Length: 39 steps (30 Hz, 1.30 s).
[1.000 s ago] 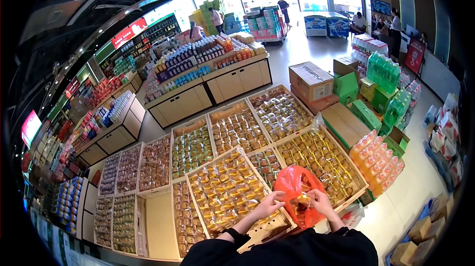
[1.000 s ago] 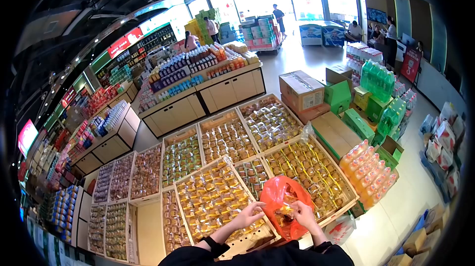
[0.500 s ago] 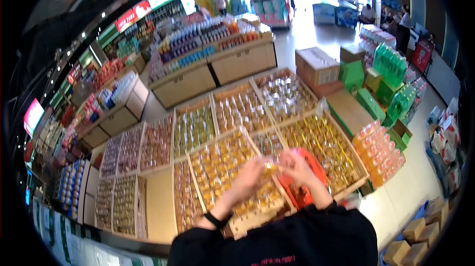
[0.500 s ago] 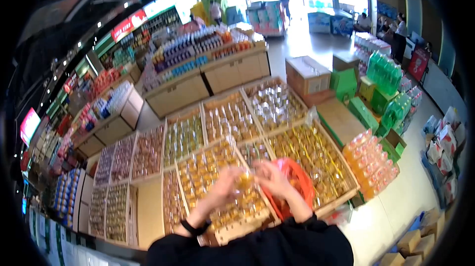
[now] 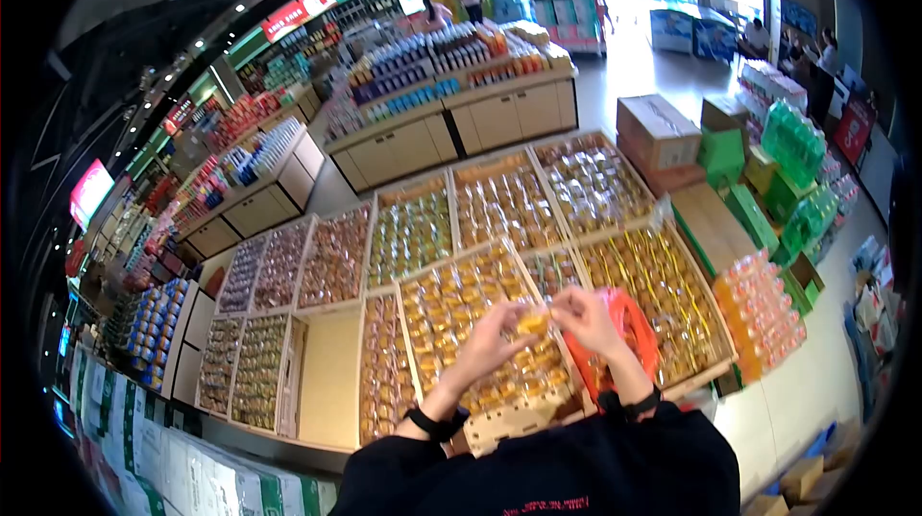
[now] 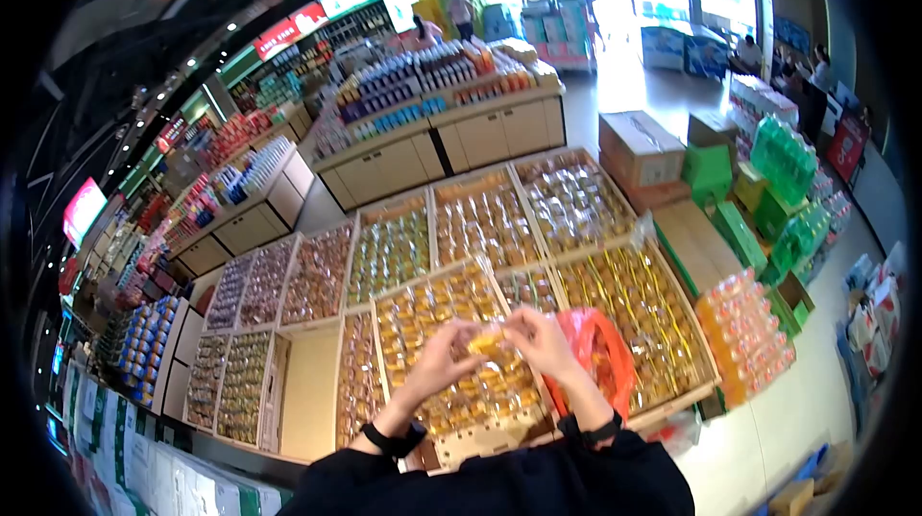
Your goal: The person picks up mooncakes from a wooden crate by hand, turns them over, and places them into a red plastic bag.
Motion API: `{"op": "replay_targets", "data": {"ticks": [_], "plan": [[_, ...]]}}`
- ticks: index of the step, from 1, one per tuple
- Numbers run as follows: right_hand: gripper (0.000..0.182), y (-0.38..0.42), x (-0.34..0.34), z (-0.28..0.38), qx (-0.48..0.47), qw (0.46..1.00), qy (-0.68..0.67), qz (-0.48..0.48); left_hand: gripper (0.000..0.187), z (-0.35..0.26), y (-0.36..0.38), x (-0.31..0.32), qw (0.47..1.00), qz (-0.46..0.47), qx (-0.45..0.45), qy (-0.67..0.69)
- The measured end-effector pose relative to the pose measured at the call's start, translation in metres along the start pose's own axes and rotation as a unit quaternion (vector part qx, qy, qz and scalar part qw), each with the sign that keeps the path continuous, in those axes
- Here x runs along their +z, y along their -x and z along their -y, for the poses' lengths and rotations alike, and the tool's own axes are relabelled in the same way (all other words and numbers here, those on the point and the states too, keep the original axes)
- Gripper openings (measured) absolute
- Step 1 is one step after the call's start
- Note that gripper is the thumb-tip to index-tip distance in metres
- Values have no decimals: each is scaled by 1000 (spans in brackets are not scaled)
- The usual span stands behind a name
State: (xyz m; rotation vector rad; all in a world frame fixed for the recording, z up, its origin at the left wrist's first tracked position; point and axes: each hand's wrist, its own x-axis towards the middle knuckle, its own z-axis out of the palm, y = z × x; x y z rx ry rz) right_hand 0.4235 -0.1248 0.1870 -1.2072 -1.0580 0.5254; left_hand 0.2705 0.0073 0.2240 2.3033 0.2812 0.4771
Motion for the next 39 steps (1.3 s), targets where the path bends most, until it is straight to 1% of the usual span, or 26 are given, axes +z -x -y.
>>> {"op": "replay_targets", "data": {"ticks": [1, 3, 5, 6, 7, 9, 10, 11, 13, 14, 15, 17, 19, 21, 23, 24, 26, 27, 29, 32, 33, 35, 36, 37, 38, 39], "plan": [[10, 1, -1, -1, 10, 1000, 13, 8, 42, 13, 1, 6, 990, 39, -63, 116], [13, 5, 2, -12, 7, 1000, 28, 8, 39, 29, 4, 11, 987, 74, -58, 127], [19, 11, 8, -9, 47, 998, 9, -29, 38, 27, 9, 14, 968, 82, -98, 216], [28, 14, 7, -20, 18, 998, 37, -51, 32, 42, 12, 25, 970, 47, -63, 230], [28, 17, 10, -20, 16, 998, 37, -53, 32, 43, 15, 30, 970, 48, -60, 229], [32, 22, 12, -14, 39, 998, 32, -42, 29, 44, 19, 37, 919, 29, -70, 388], [34, 28, 8, -6, 88, 991, 104, -2, 27, 45, 21, 40, 910, 31, -82, 405], [34, 28, 7, -9, 88, 991, 104, -3, 27, 46, 22, 40, 910, 33, -81, 405], [30, 34, 8, -26, 117, 985, 60, 109, 27, 43, 26, 41, 909, 31, -139, 392], [25, 34, 9, -33, 108, 989, 25, 98, 26, 39, 26, 39, 903, 35, -173, 392], [25, 36, 8, -37, 112, 989, 25, 98, 26, 38, 25, 37, 901, 36, -176, 394], [20, 29, 6, -30, 139, 989, 6, 43, 26, 35, 24, 35, 875, 13, -204, 439], [17, 23, 4, -34, 99, 994, 45, -16, 29, 35, 21, 37, 876, -39, -191, 440], [20, 18, 1, -37, 78, 995, 31, -45, 29, 43, 15, 35, 843, -52, -204, 495], [19, 17, -2, -38, 101, 994, -25, -24, 25, 30, 7, 27, 798, -85, -163, 574], [19, 24, -3, -44, 110, 993, -25, -21, 23, 28, 3, 21, 785, -71, -152, 596], [18, 33, -9, -67, 175, 984, -29, 18, 23, 28, 0, 16, 778, -93, -166, 598], [18, 40, -13, -83, 179, 983, -31, 21, 23, 27, 0, 14, 780, -100, -166, 595], [18, 59, -20, -108, 231, 969, -18, 84, 20, 12, 0, 10, 780, -114, -171, 591], [18, 78, -23, -95, 286, 955, 18, 79, 16, 15, 9, 14, 790, -122, -170, 577], [17, 83, -26, -100, 245, 965, 43, 82, 15, 21, 9, 15, 801, -114, -159, 565], [17, 84, -24, -88, 252, 965, 33, 68, 14, 41, 13, 23, 837, -86, -229, 489], [19, 83, -22, -87, 270, 960, -11, 69, 17, 50, 15, 33, 837, -63, -259, 478], [23, 81, -20, -79, 250, 965, -9, 85, 22, 41, 17, 43, 825, -66, -261, 496], [27, 80, -18, -82, 211, 970, 30, 119, 27, 48, 22, 53, 836, -33, -275, 474], [30, 76, -14, -70, 212, 966, 15, 148, 31, 57, 30, 65, 844, 0, -294, 450]]}}
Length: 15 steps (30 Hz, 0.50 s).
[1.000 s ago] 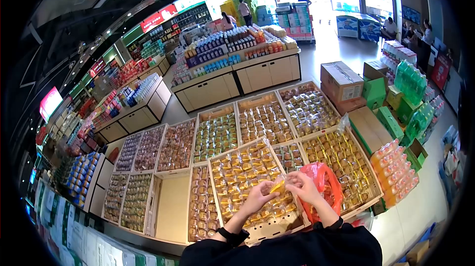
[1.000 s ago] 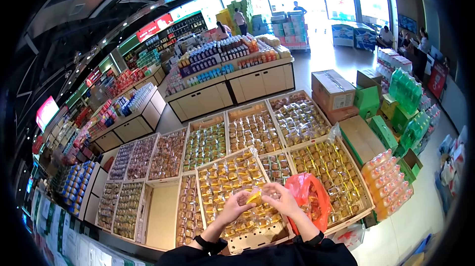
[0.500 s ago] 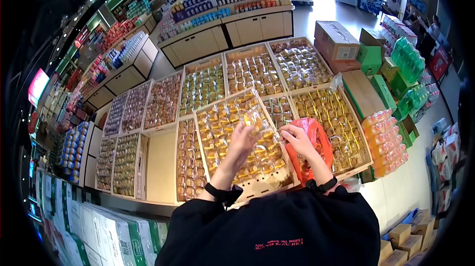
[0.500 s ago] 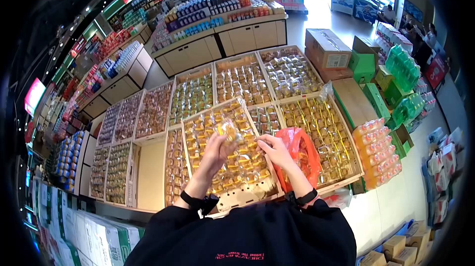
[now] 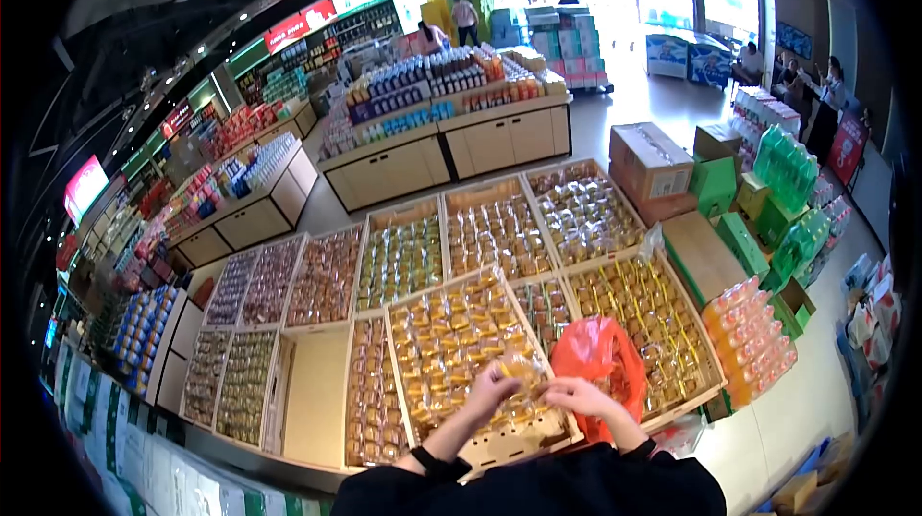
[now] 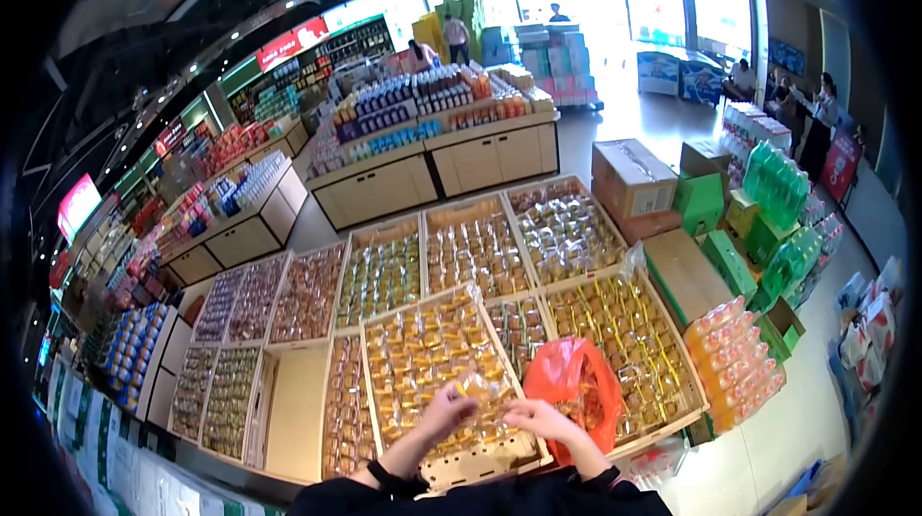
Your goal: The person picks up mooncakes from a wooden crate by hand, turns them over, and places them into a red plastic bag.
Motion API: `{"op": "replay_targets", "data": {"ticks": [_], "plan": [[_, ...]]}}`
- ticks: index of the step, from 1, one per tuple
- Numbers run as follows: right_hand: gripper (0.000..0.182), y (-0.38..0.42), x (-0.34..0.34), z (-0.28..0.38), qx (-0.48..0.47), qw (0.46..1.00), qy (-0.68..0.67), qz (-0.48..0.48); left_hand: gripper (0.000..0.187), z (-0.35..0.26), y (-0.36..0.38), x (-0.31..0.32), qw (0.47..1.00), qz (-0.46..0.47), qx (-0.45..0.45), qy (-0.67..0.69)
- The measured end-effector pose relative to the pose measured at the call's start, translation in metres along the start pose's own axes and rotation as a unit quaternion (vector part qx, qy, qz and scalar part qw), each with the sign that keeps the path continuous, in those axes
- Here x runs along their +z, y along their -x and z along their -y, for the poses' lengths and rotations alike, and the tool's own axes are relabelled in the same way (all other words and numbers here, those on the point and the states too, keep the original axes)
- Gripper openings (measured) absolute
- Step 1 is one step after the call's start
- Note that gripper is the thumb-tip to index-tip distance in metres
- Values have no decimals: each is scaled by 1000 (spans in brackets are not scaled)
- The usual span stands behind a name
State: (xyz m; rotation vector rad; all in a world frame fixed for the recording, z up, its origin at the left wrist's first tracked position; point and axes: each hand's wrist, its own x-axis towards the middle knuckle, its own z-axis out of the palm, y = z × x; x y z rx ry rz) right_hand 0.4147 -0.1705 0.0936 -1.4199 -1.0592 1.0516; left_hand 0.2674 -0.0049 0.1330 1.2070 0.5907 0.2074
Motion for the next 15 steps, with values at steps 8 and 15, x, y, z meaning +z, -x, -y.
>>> {"op": "replay_targets", "data": {"ticks": [8, 15], "plan": [[26, -5, 16, -13, -16, 998, -18, -57, 52, 50, -3, -5, 970, 45, -7, -239], [23, -5, 13, -28, 87, 993, -38, -64, 75, 50, 8, 12, 812, -29, 332, -479]]}}
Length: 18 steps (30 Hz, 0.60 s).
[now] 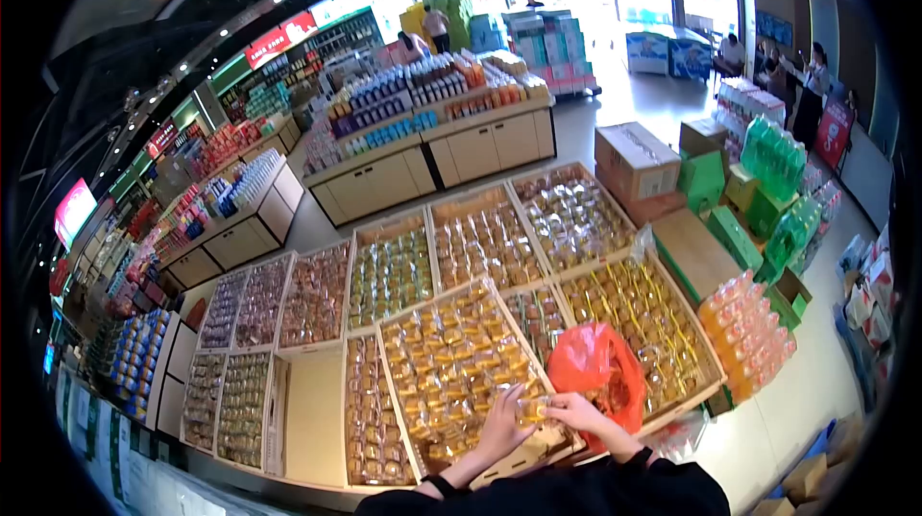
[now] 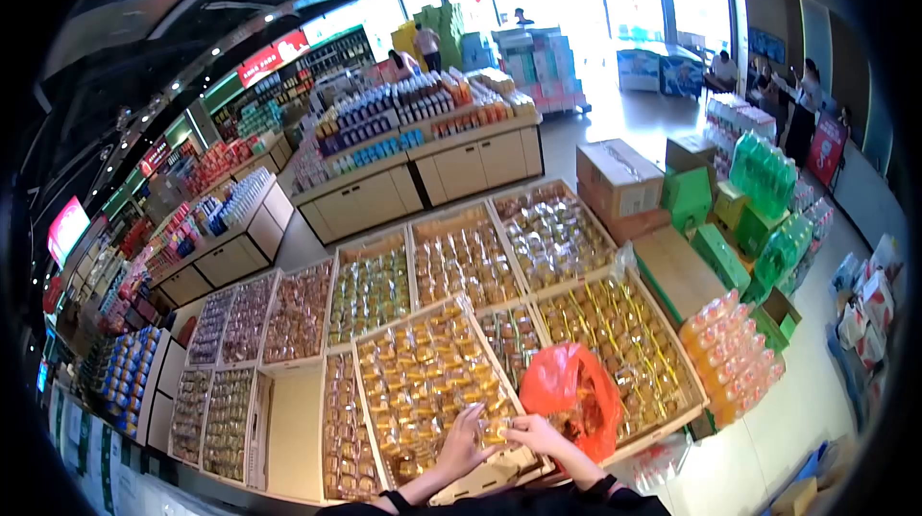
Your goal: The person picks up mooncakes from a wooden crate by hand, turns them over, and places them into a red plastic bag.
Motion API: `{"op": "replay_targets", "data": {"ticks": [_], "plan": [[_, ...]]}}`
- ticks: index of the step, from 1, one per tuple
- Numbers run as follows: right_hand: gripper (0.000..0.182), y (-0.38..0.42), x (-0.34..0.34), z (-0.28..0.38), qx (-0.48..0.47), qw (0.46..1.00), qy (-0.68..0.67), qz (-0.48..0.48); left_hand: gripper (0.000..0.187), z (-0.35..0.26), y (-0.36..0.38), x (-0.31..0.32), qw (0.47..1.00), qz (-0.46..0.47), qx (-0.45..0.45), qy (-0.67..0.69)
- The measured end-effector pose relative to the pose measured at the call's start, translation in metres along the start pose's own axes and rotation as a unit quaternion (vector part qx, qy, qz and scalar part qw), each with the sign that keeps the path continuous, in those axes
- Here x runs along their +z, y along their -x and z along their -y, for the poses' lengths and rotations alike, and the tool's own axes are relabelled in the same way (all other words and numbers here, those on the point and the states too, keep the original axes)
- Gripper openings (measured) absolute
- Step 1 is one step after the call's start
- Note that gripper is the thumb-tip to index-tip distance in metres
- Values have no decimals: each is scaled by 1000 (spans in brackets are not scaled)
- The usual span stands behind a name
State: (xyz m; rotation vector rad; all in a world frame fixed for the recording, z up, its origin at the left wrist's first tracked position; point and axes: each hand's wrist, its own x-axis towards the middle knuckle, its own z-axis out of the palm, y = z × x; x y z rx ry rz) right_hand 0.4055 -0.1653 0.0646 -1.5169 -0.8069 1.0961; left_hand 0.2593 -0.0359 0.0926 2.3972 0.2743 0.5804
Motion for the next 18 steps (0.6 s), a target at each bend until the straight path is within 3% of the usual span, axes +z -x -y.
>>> {"op": "replay_targets", "data": {"ticks": [2, 5, 7, 11, 13, 15, 18], "plan": [[20, -5, -4, -19, -39, 989, 140, -36, 69, 5, -2, -1, 990, 78, 60, -100], [16, 5, -5, -17, -88, 991, 104, -14, 55, 14, -10, 3, 991, 44, 92, -84], [24, 25, -9, -9, 9, 997, -79, -5, 51, 22, -10, 2, 997, 26, 57, -53], [29, 59, -47, -48, 33, 984, -111, -139, 49, 48, -1, 1, 989, -23, -90, -117], [24, 80, -58, -50, 46, 973, -125, -186, 48, 73, 9, 8, 990, -9, -117, -83], [23, 94, -65, -56, 59, 968, -118, -211, 44, 81, 14, 20, 982, 64, -176, -29], [22, 96, -67, -65, 73, 958, -119, -249, 40, 85, 14, 56, 985, 133, -82, -70]]}}
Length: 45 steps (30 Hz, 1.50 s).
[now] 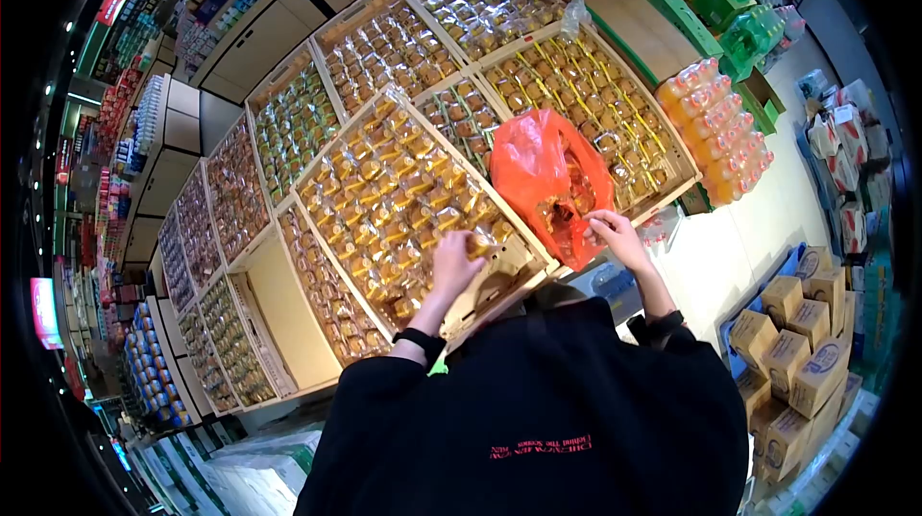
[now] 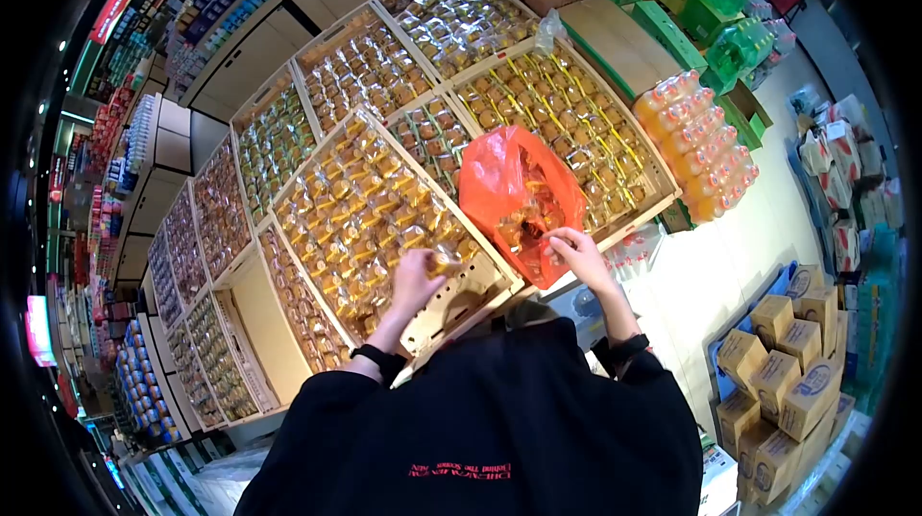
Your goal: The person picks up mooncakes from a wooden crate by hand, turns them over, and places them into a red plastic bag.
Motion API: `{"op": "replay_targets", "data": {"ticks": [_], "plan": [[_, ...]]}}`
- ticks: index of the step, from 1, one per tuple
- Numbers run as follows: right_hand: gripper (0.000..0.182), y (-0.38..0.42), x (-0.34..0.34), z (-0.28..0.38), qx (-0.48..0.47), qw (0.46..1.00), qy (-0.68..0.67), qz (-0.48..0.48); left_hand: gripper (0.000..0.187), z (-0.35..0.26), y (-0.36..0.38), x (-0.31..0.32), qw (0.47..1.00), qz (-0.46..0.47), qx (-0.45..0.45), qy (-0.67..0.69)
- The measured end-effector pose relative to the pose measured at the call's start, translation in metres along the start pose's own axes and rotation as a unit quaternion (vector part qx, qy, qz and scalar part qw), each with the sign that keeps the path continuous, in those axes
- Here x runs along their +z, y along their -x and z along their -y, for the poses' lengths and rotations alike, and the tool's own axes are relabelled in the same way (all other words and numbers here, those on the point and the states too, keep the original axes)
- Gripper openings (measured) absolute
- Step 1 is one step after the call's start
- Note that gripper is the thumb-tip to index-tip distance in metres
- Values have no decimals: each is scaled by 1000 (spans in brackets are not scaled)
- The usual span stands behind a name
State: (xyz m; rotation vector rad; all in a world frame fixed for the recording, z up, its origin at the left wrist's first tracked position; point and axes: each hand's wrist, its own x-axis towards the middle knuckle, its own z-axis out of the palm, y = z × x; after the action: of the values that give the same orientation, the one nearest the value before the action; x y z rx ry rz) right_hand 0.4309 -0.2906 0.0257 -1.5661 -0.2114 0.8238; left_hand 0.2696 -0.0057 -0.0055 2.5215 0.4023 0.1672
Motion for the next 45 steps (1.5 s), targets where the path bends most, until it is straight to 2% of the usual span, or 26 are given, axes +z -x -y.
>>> {"op": "replay_targets", "data": {"ticks": [1, 4, 5, 6, 8, 9, 10, 11, 13, 16, 18, 22, 23, 25, 27, 28, 30, 31, 33, 34, 35, 37, 38, 39, 41, 45], "plan": [[20, -5, 0, -8, 4, 999, -31, -18, 39, -3, -6, 11, 999, 10, 36, -9], [18, -31, -1, -53, -88, 991, 74, -75, 53, -4, -18, 52, 990, 106, 24, -86], [17, -44, -1, -72, -146, 977, 129, -83, 62, 11, -18, 77, 982, 111, 32, -147], [18, -48, 7, -63, -104, 984, 126, -75, 69, 16, -16, 92, 980, 63, 43, -186], [22, -75, 13, -92, -187, 968, 132, -103, 73, 16, -27, 92, 981, 121, -18, -150], [20, -89, 19, -111, -139, 969, 126, -163, 65, 16, -27, 95, 984, 61, 13, -165], [27, -108, 18, -139, -85, 982, 29, -164, 54, -1, -34, 79, 982, 99, -24, -157], [32, -123, 17, -157, -51, 977, 73, -193, 49, 3, -31, 80, 984, 56, 8, -167], [46, -131, 30, -141, -54, 980, 11, -193, 48, 6, -28, 83, 984, 39, 6, -172], [51, -143, 41, -123, -31, 975, 33, -215, 47, 11, -22, 84, 986, 10, 7, -168], [58, -162, 39, -140, 43, 959, 141, -244, 46, 1, -17, 75, 980, 11, -44, -193], [72, -176, 40, -146, 105, 939, 144, -294, 50, -1, -16, 80, 977, -4, -54, -205], [72, -180, 40, -153, 104, 939, 144, -295, 50, -3, -16, 78, 978, 2, -60, -201], [57, -185, 38, -160, 68, 918, 175, -350, 50, -4, -13, 73, 978, 7, -65, -197], [52, -189, 34, -159, 71, 927, 138, -341, 43, 3, -2, 72, 984, -98, 41, -145], [50, -187, 33, -154, 79, 936, 101, -327, 43, 8, 4, 78, 984, -98, 41, -145], [46, -188, 30, -146, 100, 955, -4, -280, 37, 28, 17, 101, 987, 50, 136, -73], [44, -188, 27, -141, 116, 959, -75, -249, 37, 26, 23, 96, 987, 50, 136, -73], [39, -185, 22, -137, 141, 953, -185, -196, 51, 19, 40, 78, 954, 237, 173, -65], [37, -184, 22, -129, 144, 951, -202, -186, 33, 44, 37, 106, 955, 282, 65, -72], [37, -183, 22, -123, 145, 951, -203, -186, 33, 50, 36, 106, 954, 283, 65, -72], [37, -179, 22, -115, 161, 942, -190, -225, 34, 56, 37, 96, 979, 200, -3, -30], [31, -177, 21, -114, 149, 947, -190, -211, 33, 54, 32, 88, 964, 254, -65, -35], [31, -173, 21, -113, 150, 947, -190, -212, 33, 55, 32, 89, 964, 255, -65, -34], [26, -151, 26, -92, -3, 956, -35, -290, 35, 61, 32, 91, 971, 229, -62, -34], [24, -139, 1, -115, -22, 978, -38, -205, 42, 64, 30, 95, 954, 282, -78, -57]]}}
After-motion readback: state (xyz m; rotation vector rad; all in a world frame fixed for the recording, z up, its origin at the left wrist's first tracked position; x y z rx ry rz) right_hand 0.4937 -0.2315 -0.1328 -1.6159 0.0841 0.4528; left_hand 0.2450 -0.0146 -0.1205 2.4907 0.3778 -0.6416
